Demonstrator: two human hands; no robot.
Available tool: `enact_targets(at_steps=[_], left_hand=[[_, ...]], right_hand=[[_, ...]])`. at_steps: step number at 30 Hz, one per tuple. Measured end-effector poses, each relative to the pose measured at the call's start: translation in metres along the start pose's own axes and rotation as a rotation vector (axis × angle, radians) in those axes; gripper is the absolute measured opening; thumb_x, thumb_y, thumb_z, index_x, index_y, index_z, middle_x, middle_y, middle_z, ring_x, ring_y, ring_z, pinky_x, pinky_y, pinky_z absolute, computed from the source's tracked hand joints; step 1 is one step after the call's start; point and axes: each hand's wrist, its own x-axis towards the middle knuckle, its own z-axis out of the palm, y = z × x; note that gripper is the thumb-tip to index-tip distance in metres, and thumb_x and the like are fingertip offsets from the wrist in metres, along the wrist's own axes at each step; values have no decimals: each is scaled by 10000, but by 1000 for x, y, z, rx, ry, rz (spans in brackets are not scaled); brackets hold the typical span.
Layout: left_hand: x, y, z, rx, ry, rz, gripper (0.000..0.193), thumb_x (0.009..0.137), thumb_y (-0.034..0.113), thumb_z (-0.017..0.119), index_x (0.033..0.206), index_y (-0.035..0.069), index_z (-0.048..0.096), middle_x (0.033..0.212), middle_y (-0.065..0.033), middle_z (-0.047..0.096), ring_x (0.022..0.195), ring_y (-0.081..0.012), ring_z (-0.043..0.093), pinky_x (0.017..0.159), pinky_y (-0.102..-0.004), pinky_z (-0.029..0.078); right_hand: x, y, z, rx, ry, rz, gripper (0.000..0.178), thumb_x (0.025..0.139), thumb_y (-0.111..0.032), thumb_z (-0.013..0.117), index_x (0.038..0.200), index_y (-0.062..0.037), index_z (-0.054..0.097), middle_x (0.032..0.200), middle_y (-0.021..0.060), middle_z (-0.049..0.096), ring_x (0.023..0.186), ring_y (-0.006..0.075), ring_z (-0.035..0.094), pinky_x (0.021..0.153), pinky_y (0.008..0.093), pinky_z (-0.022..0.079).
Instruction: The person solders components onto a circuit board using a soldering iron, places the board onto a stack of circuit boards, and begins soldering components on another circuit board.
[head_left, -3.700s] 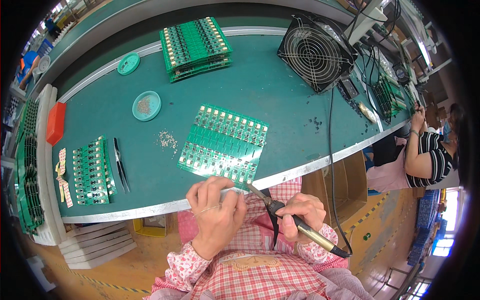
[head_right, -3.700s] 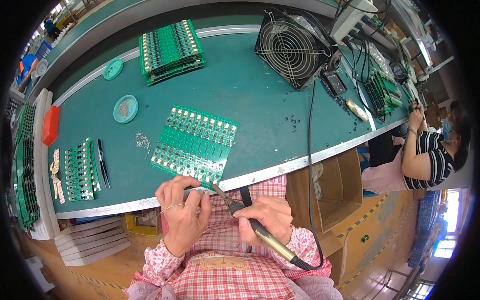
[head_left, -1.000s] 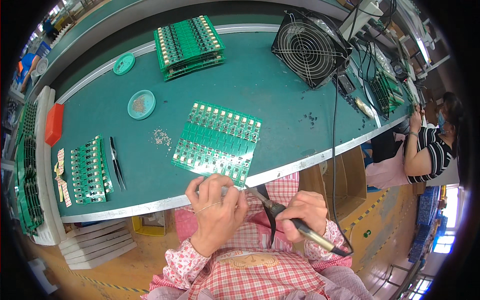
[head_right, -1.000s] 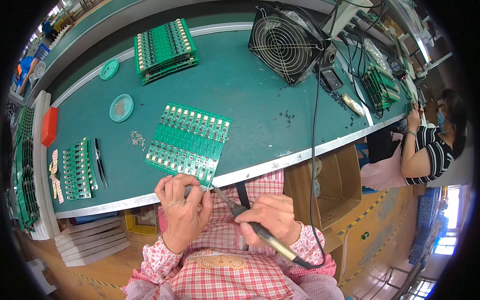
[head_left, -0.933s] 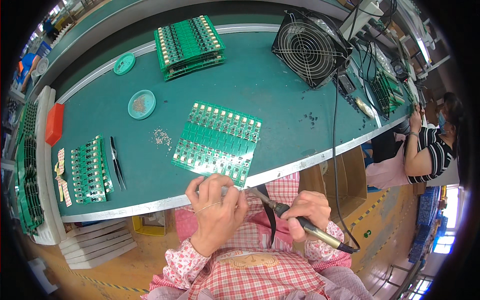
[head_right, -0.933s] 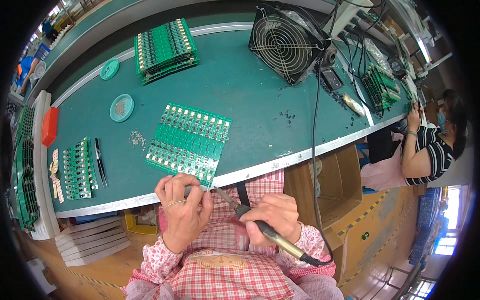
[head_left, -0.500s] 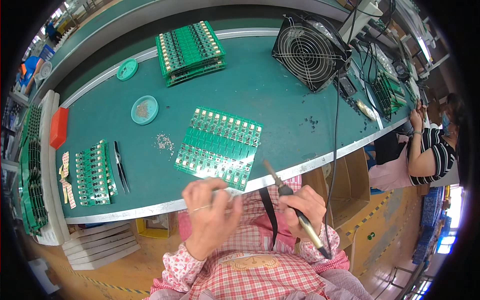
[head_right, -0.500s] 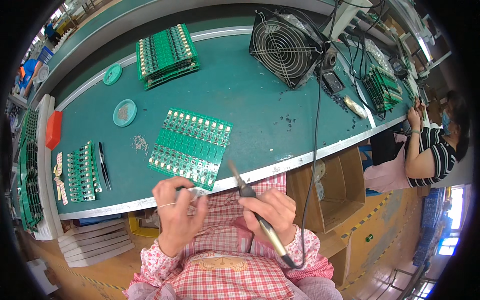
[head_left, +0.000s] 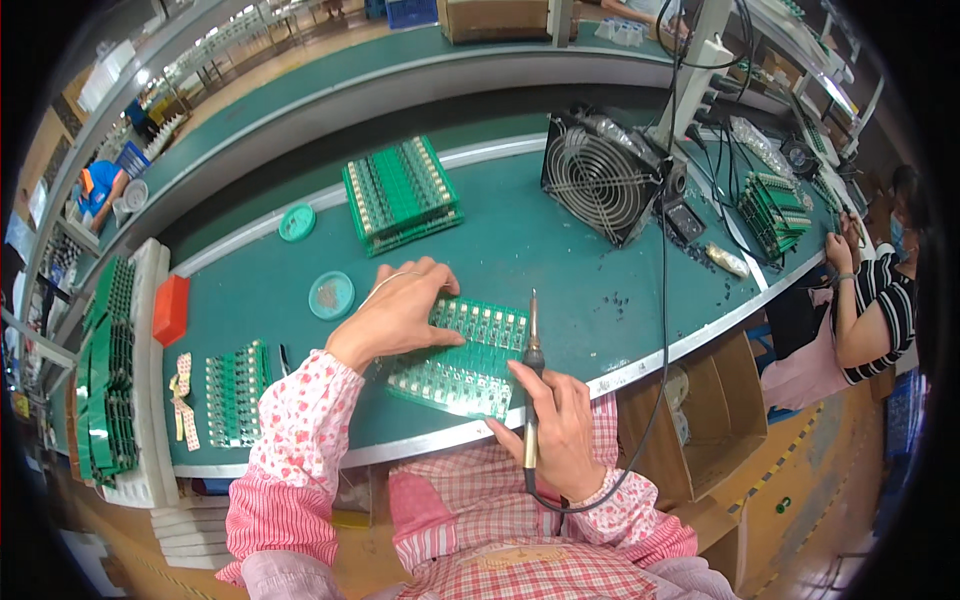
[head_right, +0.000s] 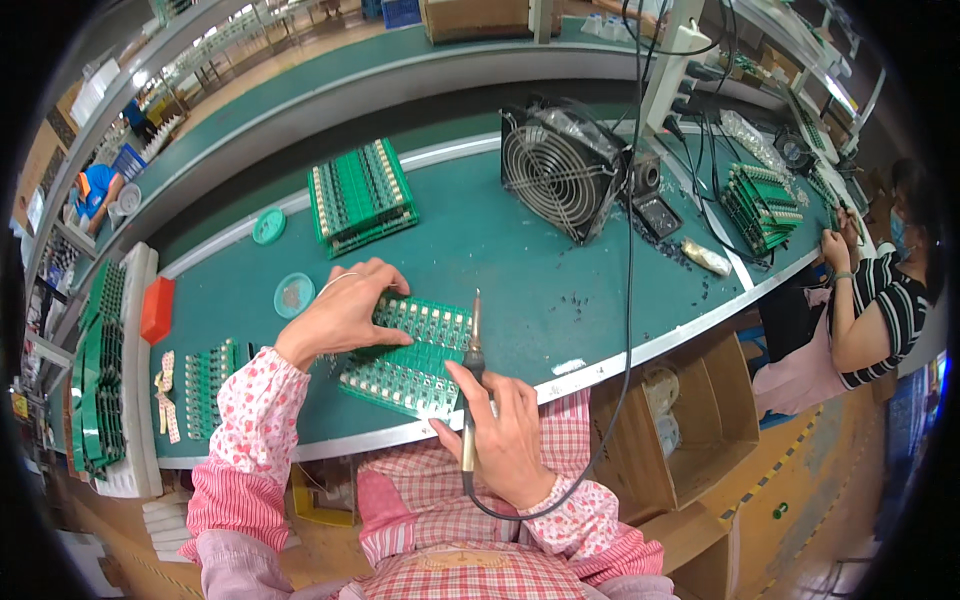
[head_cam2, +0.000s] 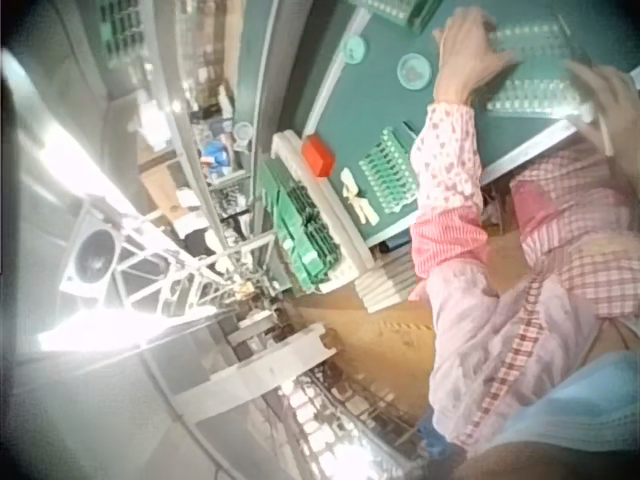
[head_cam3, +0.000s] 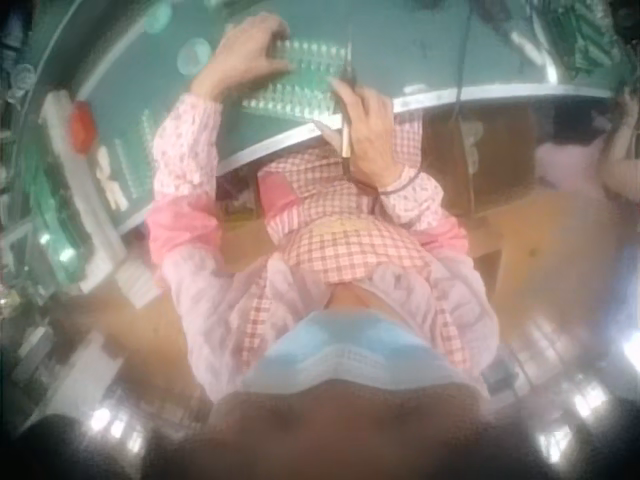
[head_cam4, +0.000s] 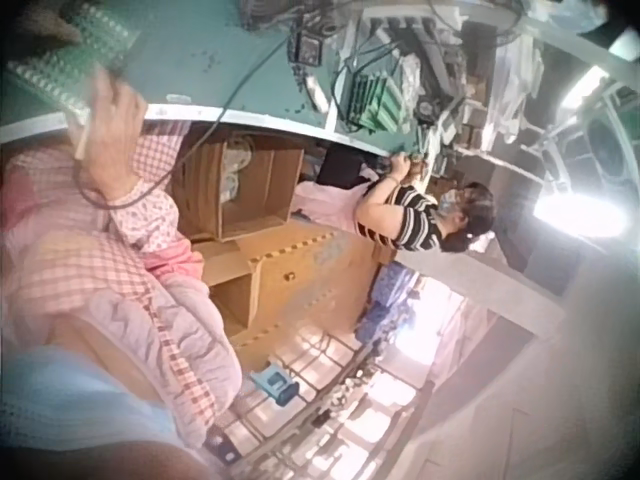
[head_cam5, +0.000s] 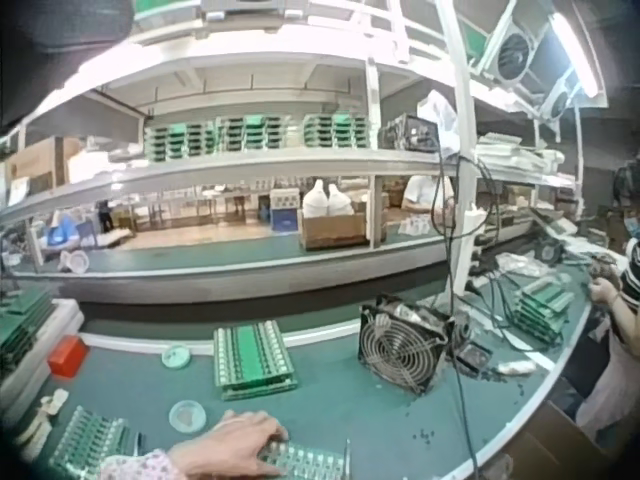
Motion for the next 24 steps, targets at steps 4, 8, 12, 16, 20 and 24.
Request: enact_targets(at_steps=[4, 8, 12, 16, 20, 24], left_hand=[[28, -5, -10, 83, -215, 17, 615, 639, 429, 862, 1070, 74, 602, 1059, -99, 610, 1034, -262, 593, 867, -387, 392], [29, -12, -11, 179, -344, 10, 658, 621, 515, 847, 1031, 49, 627, 1009, -121, 611, 994, -307, 586, 846, -416, 442], [32, -11, -13, -32, -403, 3, 724, 618, 554, 841, 1031, 24, 573, 950, -140, 625, 901, -316, 616, 758, -402, 479], [28, -2, -36, -440, -549, -171, 452, 847, 390, 745, 1037, -3, 627, 916, -74, 680, 835, -140, 614, 707, -295, 478], [2, -11, -40, -634, -530, -171, 341, 919, 329, 685, 983, -5, 657, 871, -12, 675, 800, -68, 576, 689, -239, 460], [-29, -12, -17, -863, -262, -372, 257, 932, 263, 676, 988, 12, 662, 899, -5, 660, 831, -65, 579, 683, -226, 453]], right_hand=[[2, 2, -8, 25, -6, 2, 677, 737, -266, 803, 1342, -100, 548, 1028, 122, 526, 949, 289, 547, 890, 406, 423], [3, 12, -8, 87, 0, -25, 655, 727, -248, 808, 1321, -113, 567, 1006, 110, 543, 939, 278, 557, 897, 404, 420], [-11, 21, -12, 95, -5, 6, 641, 719, -230, 803, 1300, -96, 567, 1041, 129, 555, 1011, 331, 523, 930, 444, 394], [-13, 25, -11, 146, 19, -19, 648, 712, -180, 804, 1296, -61, 549, 1046, 138, 552, 1002, 336, 520, 930, 444, 389], [-10, 31, -19, 292, 25, 32, 664, 704, -116, 796, 1302, -37, 519, 1028, 143, 556, 989, 329, 519, 906, 439, 404], [-4, 28, -35, 337, 66, 108, 653, 707, -77, 788, 1299, -35, 516, 996, 144, 564, 941, 311, 549, 856, 412, 441]])
